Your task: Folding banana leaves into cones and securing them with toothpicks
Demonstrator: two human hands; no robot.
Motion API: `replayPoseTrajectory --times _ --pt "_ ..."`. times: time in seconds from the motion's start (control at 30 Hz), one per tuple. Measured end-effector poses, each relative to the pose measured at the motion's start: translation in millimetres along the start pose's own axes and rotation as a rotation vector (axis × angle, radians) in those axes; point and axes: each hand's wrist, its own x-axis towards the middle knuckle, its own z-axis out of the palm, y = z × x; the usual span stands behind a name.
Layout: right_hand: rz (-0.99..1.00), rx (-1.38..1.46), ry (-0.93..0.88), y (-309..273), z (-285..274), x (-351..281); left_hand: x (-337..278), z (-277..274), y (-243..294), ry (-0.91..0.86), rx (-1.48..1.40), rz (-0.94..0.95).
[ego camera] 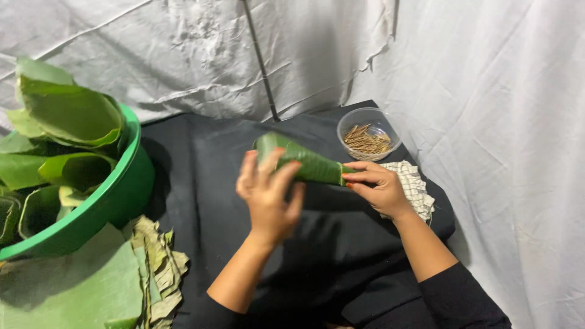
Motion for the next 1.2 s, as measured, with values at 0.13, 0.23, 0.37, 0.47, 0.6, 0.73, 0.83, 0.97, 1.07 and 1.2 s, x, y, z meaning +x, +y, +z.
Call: replayPoseTrajectory --times 0.13,0.23,0.37,0.47,0.6,0.73,0.83,0.97,1.07,1.2 --pt "0.016 0.063 -0.094 8 -11 5 22 30 17 -0.27 0.092 0.15" --pt "0.072 0.088 -0.253 28 -18 6 44 63 7 -0.956 0.167 -0.044" --pt "0.182 0.125 -0.326 41 -19 13 46 116 -25 -1.422 0.072 -0.162" --pt "0.298 0.197 -0.279 53 -18 16 40 145 -40 -1.472 -0.065 -0.255" --pt "0.396 0.496 -0.127 82 -17 21 49 134 -46 -1.366 -0.547 -0.437" --pt "0.458 0.562 -0.002 90 -20 47 56 120 -37 -1.182 -0.935 -0.754" --pt "0.399 0.538 0.1 79 -33 73 47 129 -37 -0.954 -1.195 -1.015" --pt "0.36 0.46 0.317 77 -57 90 33 146 -26 -0.687 -1.408 -1.323" --pt "0.42 0.348 0.402 87 -68 92 28 156 -18 -0.577 -1.575 -1.395" --pt "0.483 -0.217 0.166 96 -81 81 -5 197 -41 -0.512 -1.877 -1.368"
